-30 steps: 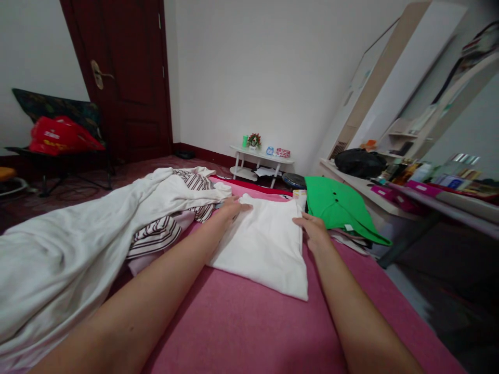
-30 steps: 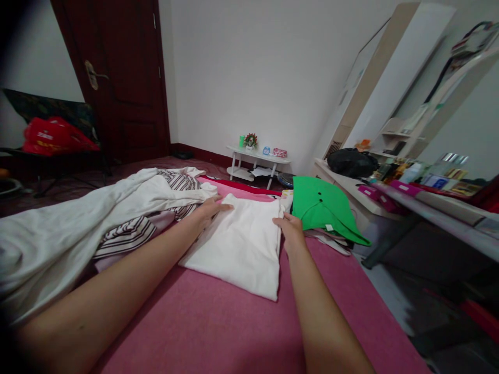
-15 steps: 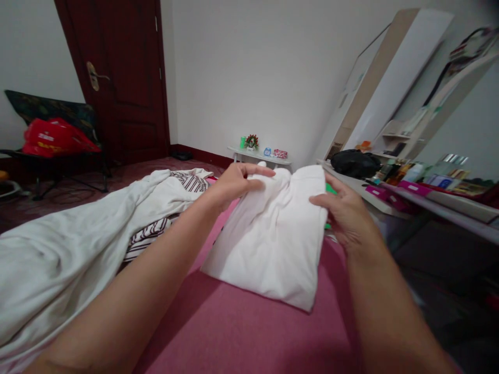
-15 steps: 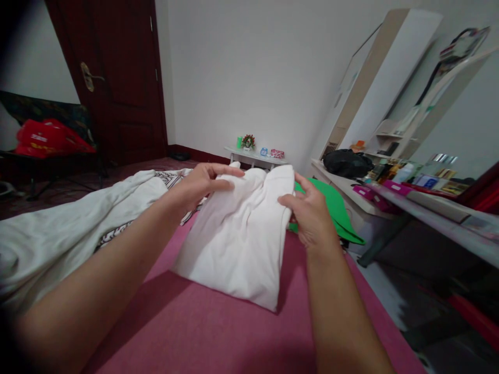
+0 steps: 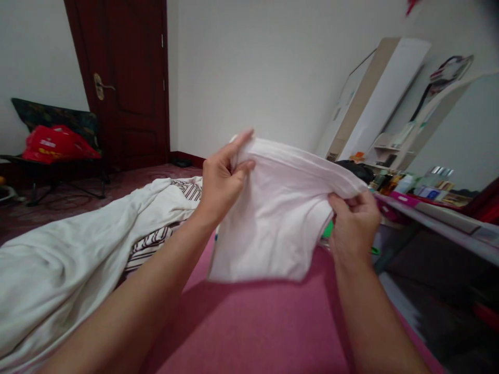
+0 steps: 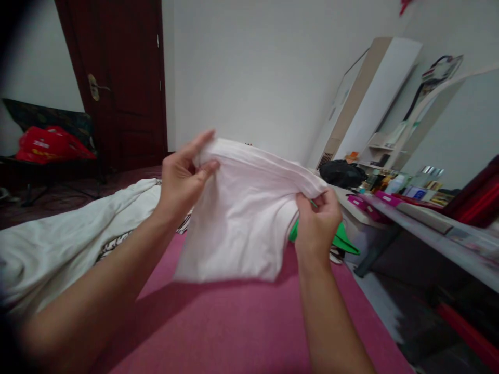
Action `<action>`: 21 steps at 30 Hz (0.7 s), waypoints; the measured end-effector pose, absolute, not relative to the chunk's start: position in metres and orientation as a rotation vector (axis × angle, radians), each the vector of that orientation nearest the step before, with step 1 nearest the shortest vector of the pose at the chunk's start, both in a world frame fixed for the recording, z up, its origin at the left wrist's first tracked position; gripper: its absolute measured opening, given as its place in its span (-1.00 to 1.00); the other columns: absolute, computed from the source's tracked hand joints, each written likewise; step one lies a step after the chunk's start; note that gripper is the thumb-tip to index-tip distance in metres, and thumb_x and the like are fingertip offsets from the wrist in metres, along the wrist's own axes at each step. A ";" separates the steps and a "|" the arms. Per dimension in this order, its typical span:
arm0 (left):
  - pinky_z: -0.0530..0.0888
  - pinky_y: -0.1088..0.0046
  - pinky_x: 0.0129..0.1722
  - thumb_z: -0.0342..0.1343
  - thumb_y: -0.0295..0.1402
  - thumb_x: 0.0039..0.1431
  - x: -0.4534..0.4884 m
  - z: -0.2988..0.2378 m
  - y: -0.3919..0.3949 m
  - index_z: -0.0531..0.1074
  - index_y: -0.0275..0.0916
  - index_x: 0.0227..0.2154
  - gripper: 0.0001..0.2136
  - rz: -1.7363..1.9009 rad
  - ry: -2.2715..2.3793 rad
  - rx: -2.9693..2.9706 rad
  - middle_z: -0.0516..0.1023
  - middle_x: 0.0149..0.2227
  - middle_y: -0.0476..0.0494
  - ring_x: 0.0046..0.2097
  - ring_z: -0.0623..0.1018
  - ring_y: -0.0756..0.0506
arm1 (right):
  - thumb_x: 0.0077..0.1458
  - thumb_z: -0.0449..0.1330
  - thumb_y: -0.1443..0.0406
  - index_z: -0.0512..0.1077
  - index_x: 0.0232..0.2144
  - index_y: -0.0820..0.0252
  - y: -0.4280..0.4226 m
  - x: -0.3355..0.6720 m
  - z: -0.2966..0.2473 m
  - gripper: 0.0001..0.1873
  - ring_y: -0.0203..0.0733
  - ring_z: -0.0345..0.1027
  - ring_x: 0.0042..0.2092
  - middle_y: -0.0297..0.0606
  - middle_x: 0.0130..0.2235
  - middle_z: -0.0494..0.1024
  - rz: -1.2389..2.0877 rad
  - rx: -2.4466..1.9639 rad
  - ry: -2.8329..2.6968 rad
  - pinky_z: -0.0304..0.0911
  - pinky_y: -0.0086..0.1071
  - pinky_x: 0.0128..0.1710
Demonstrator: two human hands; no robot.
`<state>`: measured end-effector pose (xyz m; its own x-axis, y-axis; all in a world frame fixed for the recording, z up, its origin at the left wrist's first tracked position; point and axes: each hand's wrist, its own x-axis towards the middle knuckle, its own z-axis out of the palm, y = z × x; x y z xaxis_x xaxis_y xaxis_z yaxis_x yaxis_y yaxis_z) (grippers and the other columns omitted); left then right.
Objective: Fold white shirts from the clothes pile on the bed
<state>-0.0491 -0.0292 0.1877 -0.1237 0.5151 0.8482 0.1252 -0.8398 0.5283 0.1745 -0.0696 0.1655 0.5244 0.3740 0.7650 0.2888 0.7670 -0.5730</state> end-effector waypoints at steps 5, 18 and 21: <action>0.34 0.43 0.08 0.27 -0.33 -0.05 -0.055 0.186 -0.011 0.25 -0.11 0.15 -0.36 2.160 0.662 1.736 0.39 0.12 -0.09 0.17 0.33 -0.15 | -0.17 0.27 0.31 0.39 -0.38 0.13 -0.069 0.174 0.158 -0.79 -0.28 0.37 -0.33 -0.39 -0.37 0.47 -0.059 -0.751 -1.151 0.28 -0.41 -0.27; 0.44 0.51 -0.38 0.11 -0.54 -0.30 -0.079 0.054 0.057 0.57 -0.24 -0.55 -0.80 0.350 1.072 1.840 0.60 -0.51 -0.06 -0.41 0.55 -0.08 | -0.27 0.20 0.24 0.39 -0.43 0.20 -0.024 0.242 0.047 -0.75 -0.30 0.34 -0.51 -0.34 -0.52 0.49 0.883 -1.608 -1.325 0.17 -0.48 -0.53; 0.43 0.47 -0.41 0.12 -0.46 -0.19 -0.078 0.052 0.062 0.55 -0.28 -0.50 -0.85 0.521 1.439 1.825 0.58 -0.52 -0.13 -0.42 0.56 -0.11 | -0.12 0.14 0.08 0.36 -0.47 0.18 -0.017 0.241 0.040 -0.72 -0.26 0.35 -0.51 -0.31 -0.53 0.48 0.666 -1.772 -1.229 0.17 -0.46 -0.56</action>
